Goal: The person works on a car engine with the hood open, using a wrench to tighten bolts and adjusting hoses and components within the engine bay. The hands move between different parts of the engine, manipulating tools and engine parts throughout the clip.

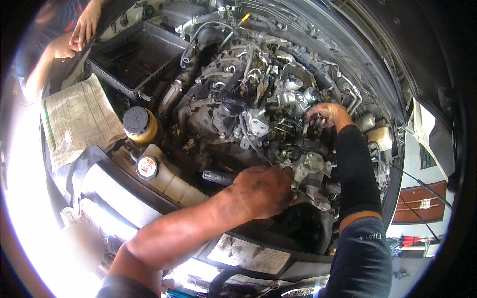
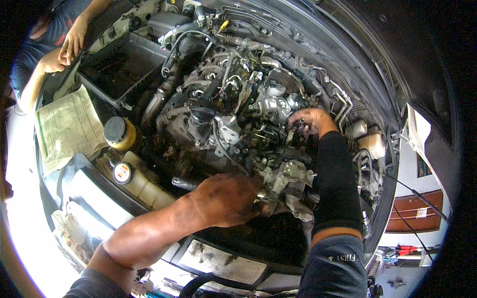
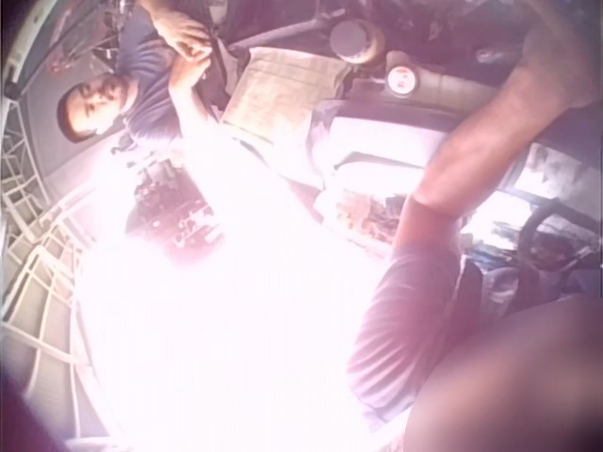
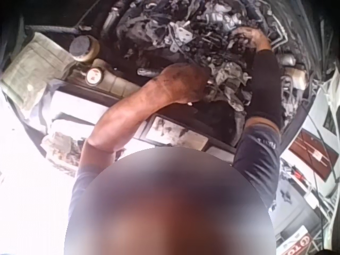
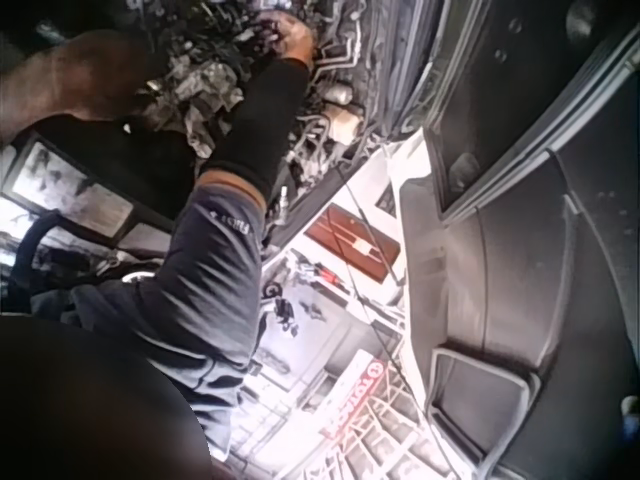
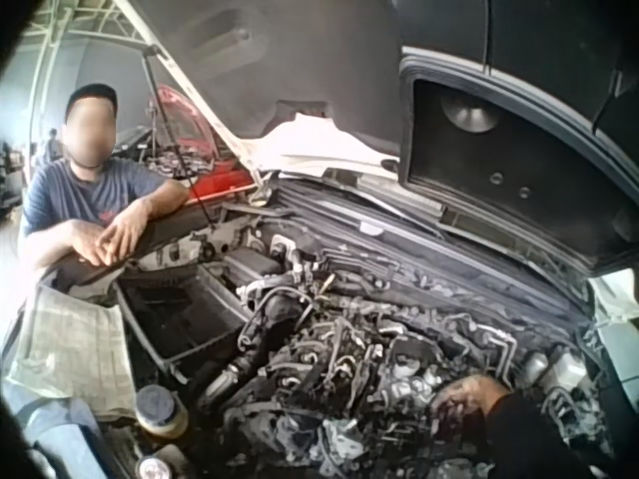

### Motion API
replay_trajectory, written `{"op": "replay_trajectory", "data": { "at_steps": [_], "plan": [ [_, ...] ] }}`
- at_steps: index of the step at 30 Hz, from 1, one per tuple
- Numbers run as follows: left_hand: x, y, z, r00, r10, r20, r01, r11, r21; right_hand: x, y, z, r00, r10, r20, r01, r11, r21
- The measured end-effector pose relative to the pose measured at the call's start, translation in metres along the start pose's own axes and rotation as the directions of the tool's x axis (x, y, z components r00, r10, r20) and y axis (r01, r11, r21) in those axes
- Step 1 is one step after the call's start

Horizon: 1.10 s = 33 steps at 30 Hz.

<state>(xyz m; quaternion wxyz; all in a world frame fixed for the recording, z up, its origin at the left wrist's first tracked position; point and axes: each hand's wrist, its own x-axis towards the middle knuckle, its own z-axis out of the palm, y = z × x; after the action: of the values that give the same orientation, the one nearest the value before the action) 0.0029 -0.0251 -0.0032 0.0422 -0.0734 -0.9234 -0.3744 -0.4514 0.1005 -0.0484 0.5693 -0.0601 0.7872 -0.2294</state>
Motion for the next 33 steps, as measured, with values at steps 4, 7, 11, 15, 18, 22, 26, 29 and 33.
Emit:
{"op": "replay_trajectory", "data": {
  "at_steps": [4, 7, 11, 15, 18, 22, 26, 29, 33],
  "plan": [
    [-0.001, -0.002, 0.002, 0.999, 0.035, -0.021, -0.035, 0.999, 0.012, -0.007, -0.009, -0.001, 0.99, 0.129, 0.062, -0.13, 0.991, 0.026],
    [0.0, -0.001, 0.0, 1.0, 0.011, 0.025, -0.01, 1.0, -0.006, -0.025, -0.017, -0.001, 0.996, 0.087, -0.013, -0.087, 0.996, -0.03],
    [0.004, 0.002, -0.006, 0.995, -0.057, 0.076, 0.061, 0.997, -0.049, -0.085, -0.002, 0.003, 0.993, -0.094, -0.066, 0.084, 0.987, -0.141],
    [0.004, 0.004, -0.01, 0.989, -0.103, 0.107, 0.108, 0.993, -0.038, -0.197, 0.068, 0.023, 0.941, -0.314, -0.124, 0.283, 0.934, -0.218],
    [0.004, 0.005, -0.013, 0.992, -0.049, 0.112, 0.054, 0.998, -0.04, -0.298, 0.144, 0.049, 0.895, -0.415, -0.165, 0.387, 0.905, -0.177],
    [0.007, 0.006, -0.017, 0.987, -0.048, 0.155, 0.052, 0.998, -0.026, -0.412, 0.245, 0.102, 0.961, -0.26, -0.097, 0.249, 0.962, -0.111],
    [0.011, 0.007, -0.021, 0.962, -0.055, 0.267, 0.037, 0.997, 0.075, -0.483, 0.335, 0.179, 0.954, 0.108, -0.278, 0.01, 0.92, 0.393],
    [0.013, 0.011, -0.021, 0.934, -0.047, 0.355, -0.04, 0.971, 0.236, -0.517, 0.38, 0.236, 0.965, 0.169, -0.198, 0.01, 0.736, 0.677],
    [0.017, 0.014, -0.021, 0.898, -0.203, 0.391, 0.149, 0.975, 0.164, -0.534, 0.409, 0.301, 0.885, 0.331, -0.327, 0.025, 0.669, 0.743]
  ]
}}
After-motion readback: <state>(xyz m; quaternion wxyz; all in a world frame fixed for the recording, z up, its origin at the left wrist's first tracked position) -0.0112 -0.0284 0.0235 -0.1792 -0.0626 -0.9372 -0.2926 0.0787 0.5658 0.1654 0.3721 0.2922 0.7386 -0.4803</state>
